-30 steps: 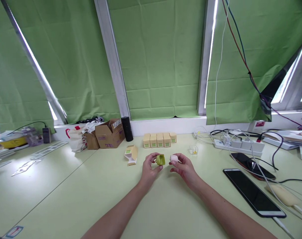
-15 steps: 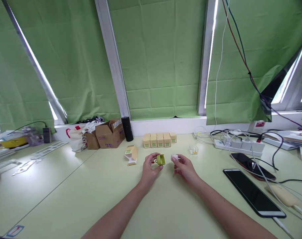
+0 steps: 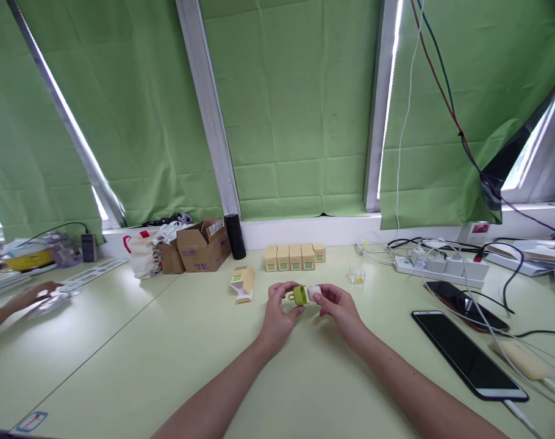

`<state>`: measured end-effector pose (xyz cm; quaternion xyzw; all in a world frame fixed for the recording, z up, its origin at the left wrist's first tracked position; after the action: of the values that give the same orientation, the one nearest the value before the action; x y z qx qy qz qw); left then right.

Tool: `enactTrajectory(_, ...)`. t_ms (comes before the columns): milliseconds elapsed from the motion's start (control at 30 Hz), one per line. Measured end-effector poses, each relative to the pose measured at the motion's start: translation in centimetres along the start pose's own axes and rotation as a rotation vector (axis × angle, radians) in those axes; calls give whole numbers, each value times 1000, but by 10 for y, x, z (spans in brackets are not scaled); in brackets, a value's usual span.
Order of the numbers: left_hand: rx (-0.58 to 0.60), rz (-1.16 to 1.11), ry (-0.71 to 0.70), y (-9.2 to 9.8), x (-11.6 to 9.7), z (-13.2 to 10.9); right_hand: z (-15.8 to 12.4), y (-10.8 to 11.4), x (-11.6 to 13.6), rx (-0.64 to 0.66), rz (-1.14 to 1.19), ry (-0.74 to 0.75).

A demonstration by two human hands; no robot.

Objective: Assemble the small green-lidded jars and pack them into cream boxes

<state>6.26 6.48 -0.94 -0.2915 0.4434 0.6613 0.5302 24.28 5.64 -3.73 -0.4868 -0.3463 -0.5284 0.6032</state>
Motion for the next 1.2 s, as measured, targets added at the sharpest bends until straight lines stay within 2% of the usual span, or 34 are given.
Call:
enactTrajectory(433,55,14,42,-6,-9,-6,-2,-7,3,72,-134,64)
enactTrajectory(1200,55,31,40,-6,-10,-8,-4,-8,3,54,-151,84)
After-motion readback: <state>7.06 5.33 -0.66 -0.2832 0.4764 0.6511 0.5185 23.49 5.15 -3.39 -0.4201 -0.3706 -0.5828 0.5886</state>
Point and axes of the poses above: each hand's wrist, its own z-axis towards the middle knuckle, its own y-axis out of the back of the hand, x = y × z, the point moved 9 cm from there along z, towards the middle knuckle, and after that the axes turned 6 degrees about y, right-handed, at the moved point
